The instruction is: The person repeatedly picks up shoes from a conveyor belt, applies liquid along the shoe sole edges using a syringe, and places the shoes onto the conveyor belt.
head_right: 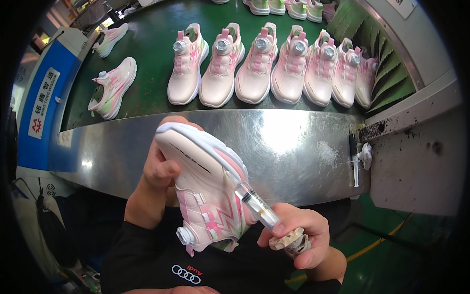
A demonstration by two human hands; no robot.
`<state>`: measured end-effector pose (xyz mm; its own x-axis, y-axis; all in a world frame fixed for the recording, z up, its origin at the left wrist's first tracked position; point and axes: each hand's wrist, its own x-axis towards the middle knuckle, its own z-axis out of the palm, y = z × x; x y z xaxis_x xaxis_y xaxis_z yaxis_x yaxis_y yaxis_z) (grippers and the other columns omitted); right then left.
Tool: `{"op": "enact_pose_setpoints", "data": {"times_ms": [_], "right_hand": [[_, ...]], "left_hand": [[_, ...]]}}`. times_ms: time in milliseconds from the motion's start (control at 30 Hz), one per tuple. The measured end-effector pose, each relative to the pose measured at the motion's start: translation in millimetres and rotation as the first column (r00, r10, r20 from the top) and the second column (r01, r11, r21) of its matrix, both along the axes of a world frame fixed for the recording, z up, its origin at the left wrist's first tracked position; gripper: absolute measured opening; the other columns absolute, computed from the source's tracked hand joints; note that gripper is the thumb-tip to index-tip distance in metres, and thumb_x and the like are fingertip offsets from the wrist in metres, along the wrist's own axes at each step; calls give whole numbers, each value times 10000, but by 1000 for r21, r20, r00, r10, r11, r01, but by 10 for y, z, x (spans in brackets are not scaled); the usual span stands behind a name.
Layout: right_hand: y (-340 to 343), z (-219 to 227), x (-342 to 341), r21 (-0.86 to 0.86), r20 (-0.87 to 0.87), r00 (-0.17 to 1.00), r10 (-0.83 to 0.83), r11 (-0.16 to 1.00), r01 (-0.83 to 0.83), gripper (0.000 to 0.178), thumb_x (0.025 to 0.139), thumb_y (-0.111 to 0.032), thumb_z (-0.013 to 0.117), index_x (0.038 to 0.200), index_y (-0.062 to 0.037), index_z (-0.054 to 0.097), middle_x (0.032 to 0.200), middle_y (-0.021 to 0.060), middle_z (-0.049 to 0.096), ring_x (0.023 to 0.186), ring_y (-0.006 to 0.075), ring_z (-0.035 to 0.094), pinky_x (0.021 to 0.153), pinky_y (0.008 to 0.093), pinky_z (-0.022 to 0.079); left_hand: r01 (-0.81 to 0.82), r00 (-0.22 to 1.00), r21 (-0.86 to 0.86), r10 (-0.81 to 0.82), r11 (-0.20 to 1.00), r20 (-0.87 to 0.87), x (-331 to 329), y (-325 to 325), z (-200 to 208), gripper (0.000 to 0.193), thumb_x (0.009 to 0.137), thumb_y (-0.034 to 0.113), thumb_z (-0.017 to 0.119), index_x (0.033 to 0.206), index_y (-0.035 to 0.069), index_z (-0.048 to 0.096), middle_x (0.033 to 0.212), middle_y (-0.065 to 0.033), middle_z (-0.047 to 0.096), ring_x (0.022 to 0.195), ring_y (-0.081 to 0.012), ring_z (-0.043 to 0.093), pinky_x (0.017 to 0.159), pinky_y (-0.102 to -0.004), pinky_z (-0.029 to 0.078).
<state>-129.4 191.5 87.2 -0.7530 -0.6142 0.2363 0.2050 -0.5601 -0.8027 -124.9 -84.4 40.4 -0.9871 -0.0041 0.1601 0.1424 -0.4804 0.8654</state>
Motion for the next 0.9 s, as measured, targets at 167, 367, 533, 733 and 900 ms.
{"op": "enact_pose_setpoints", "data": {"times_ms": [167,367,533,733,900], "right_hand": [[80,-144,24,59,-32,999,14,998,-12,542,748,-412,733,1040,20,585,816,142,595,726,243,628,663,306,503],[120,-255,108,86,-36,999,-13,996,16,533,759,-399,727,1056,22,587,786,132,613,715,223,612,642,295,462],[216,-322,213,140,19,1000,-13,990,10,529,761,-397,724,1054,23,590,800,133,637,726,211,593,632,284,435],[344,-401,300,172,-53,999,12,985,-3,492,765,-376,725,1039,14,604,835,136,669,655,169,525,591,275,385],[458,-443,406,185,-56,998,21,983,-10,480,762,-373,726,1026,13,614,827,129,676,633,160,517,573,280,362]], "left_hand": [[-60,994,176,42,983,106,-12,21,49,760,619,131,791,1266,46,401,1126,-78,538,1040,-184,533,909,-314,427],[-119,982,49,110,992,156,14,-118,-67,616,689,211,659,1224,-15,454,1115,-110,568,1030,-201,555,913,-312,422],[-98,985,60,88,993,152,-91,-113,-149,617,703,240,646,1220,-35,451,1113,-125,575,1020,-210,568,901,-313,434],[-186,960,92,161,978,227,-98,-80,-166,605,727,251,623,1224,-44,444,1088,-140,589,982,-225,597,874,-313,466],[30,996,287,-52,957,68,-165,-51,-157,516,797,222,580,1211,-56,446,1089,-171,591,979,-254,610,867,-361,495]]}}
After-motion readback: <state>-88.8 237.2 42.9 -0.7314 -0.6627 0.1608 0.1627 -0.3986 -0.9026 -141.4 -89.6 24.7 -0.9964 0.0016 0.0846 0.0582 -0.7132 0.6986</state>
